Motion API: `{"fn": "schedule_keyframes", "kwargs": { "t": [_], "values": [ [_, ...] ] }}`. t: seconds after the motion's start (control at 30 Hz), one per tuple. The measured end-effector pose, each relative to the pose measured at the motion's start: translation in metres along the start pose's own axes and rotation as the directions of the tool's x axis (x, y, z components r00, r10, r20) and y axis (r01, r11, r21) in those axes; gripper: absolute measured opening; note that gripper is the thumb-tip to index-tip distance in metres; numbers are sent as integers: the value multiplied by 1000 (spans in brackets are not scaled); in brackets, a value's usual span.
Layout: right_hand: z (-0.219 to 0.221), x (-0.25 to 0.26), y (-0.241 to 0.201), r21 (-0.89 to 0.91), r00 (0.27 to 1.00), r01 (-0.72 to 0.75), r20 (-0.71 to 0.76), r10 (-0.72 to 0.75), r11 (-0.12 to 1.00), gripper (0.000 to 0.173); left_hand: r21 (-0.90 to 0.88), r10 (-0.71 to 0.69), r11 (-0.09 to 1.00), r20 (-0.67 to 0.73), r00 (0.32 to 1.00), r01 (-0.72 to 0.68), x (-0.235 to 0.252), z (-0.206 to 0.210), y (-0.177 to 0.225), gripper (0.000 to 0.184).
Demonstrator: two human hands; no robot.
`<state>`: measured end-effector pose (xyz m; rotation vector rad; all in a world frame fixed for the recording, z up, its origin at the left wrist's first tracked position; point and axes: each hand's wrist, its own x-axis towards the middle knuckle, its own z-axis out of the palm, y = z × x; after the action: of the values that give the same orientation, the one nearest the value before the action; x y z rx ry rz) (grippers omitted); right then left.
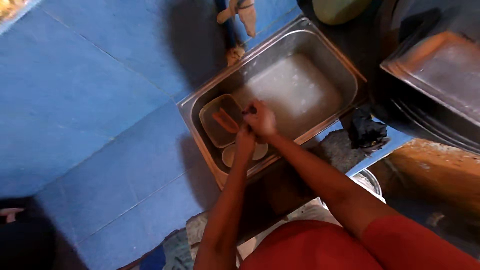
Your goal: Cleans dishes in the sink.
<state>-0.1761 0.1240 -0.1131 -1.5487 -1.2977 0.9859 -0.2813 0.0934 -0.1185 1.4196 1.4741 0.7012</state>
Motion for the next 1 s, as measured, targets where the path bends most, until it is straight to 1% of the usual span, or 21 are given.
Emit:
{"fn": "schedule_keyframes", "kwargs": {
  "t": [0.07,0.13,0.17,0.2,0.27,0.3,0.33,0.37,0.43,0.47,0.5,0.53,0.6,0.7,0.77,0.8,0.87,0.9,0.93,0.97,1.0],
  "values": [
    [-12,20,15,165,993,-120,27,117,979,25,-139,-10,990,19,1000,13,-3,0,-2,37],
    [-22,38,40,391,982,-185,47,181,902,22,-270,35,962,33,999,-25,-8,-1,-1,36],
    [-25,43,46,445,979,-196,46,196,874,19,-298,53,954,61,997,-33,-10,-3,1,36],
    [-30,44,46,454,980,-194,42,196,870,15,-301,58,953,111,992,-22,-12,-6,3,35],
    [-38,44,36,340,985,-174,45,169,924,11,-300,7,952,213,977,59,-8,-8,7,32],
    [-41,44,27,218,987,-156,69,144,963,13,-274,-44,955,247,968,114,-3,-9,10,30],
    [-44,43,16,68,985,-134,120,125,989,20,-247,-86,956,272,958,156,3,-9,13,30],
    [-44,41,5,-88,979,-81,180,96,993,26,-232,-90,959,288,953,161,9,-9,14,30],
    [-42,36,-17,-301,954,46,296,47,953,30,-290,-32,950,271,962,113,18,-3,11,24],
    [-41,36,-24,-370,943,105,332,26,923,32,-347,-1,934,246,969,89,20,1,10,24],
    [-42,38,-27,-388,938,140,345,3,911,35,-413,18,908,219,976,76,22,5,7,28],
    [-43,42,-25,-362,944,143,328,-17,921,38,-473,13,878,180,984,75,23,8,6,29],
    [-47,50,-13,-236,970,68,243,-8,969,40,-584,-52,805,104,993,103,23,13,5,27],
    [-53,55,9,-32,986,-145,81,147,989,38,-761,-112,642,36,993,100,27,14,5,25],
    [-48,46,20,96,966,-246,-60,253,964,33,-848,-132,527,-7,991,64,32,14,2,23],
    [-41,41,24,147,948,-269,-137,289,952,29,-880,-133,474,-25,991,42,35,13,-1,24],
    [-22,28,28,227,903,-256,-290,316,940,25,-911,-154,412,-75,985,-5,40,14,-4,24],
    [-10,22,32,268,887,-197,-362,288,943,23,-917,-168,399,-96,981,-21,42,15,-5,25],
    [2,15,36,282,880,-119,-415,233,952,23,-920,-180,392,-106,978,-28,43,16,-7,26],
    [12,8,40,270,890,-40,-428,157,962,29,-920,-192,390,-108,975,-25,42,17,-8,27],
    [20,0,43,208,914,22,-401,65,978,34,-912,-208,409,-112,972,-18,41,19,-10,27]
  ]
}}
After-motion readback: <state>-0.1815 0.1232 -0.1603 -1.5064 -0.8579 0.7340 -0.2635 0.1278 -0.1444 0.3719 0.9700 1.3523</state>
